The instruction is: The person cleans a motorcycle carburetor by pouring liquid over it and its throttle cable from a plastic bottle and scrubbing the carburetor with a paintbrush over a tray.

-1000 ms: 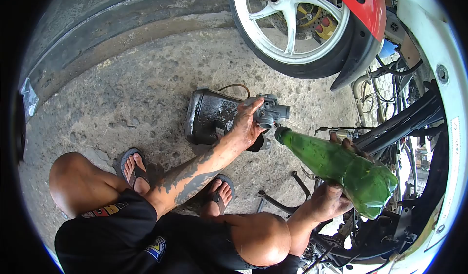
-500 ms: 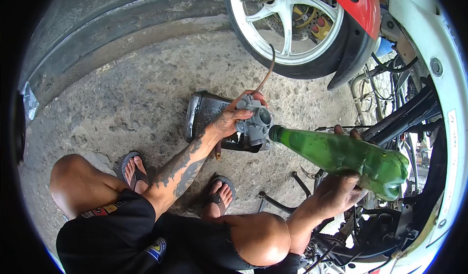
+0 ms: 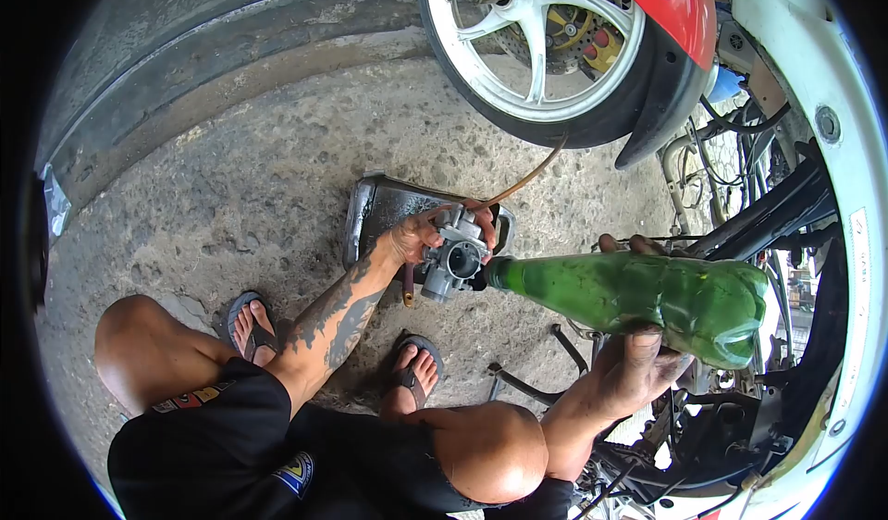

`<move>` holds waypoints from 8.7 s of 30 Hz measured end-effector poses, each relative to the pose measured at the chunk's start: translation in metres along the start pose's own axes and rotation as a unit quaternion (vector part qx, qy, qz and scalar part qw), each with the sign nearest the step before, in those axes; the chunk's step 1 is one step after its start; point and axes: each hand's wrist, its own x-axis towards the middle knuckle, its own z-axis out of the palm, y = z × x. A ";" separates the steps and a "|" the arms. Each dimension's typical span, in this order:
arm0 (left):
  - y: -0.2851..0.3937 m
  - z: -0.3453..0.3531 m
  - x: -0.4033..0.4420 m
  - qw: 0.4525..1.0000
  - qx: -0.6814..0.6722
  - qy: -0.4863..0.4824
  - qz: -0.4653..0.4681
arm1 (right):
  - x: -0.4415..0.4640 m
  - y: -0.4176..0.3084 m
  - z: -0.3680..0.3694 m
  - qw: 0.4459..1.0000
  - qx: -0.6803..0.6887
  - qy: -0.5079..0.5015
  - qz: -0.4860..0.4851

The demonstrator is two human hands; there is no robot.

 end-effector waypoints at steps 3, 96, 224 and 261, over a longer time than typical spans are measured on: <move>-0.004 -0.001 -0.002 0.999 -0.038 -0.005 -0.005 | -0.001 0.001 0.002 0.999 0.029 -0.011 0.025; 0.013 0.014 0.021 0.924 0.350 0.149 0.042 | 0.017 0.017 -0.013 0.999 -0.014 0.043 -0.011; -0.014 0.002 0.012 0.727 0.679 0.082 0.064 | 0.007 0.020 0.014 0.995 -0.056 -0.024 0.085; -0.013 -0.014 -0.005 0.987 -0.054 0.134 -0.076 | -0.017 0.044 -0.040 0.986 0.040 0.135 0.084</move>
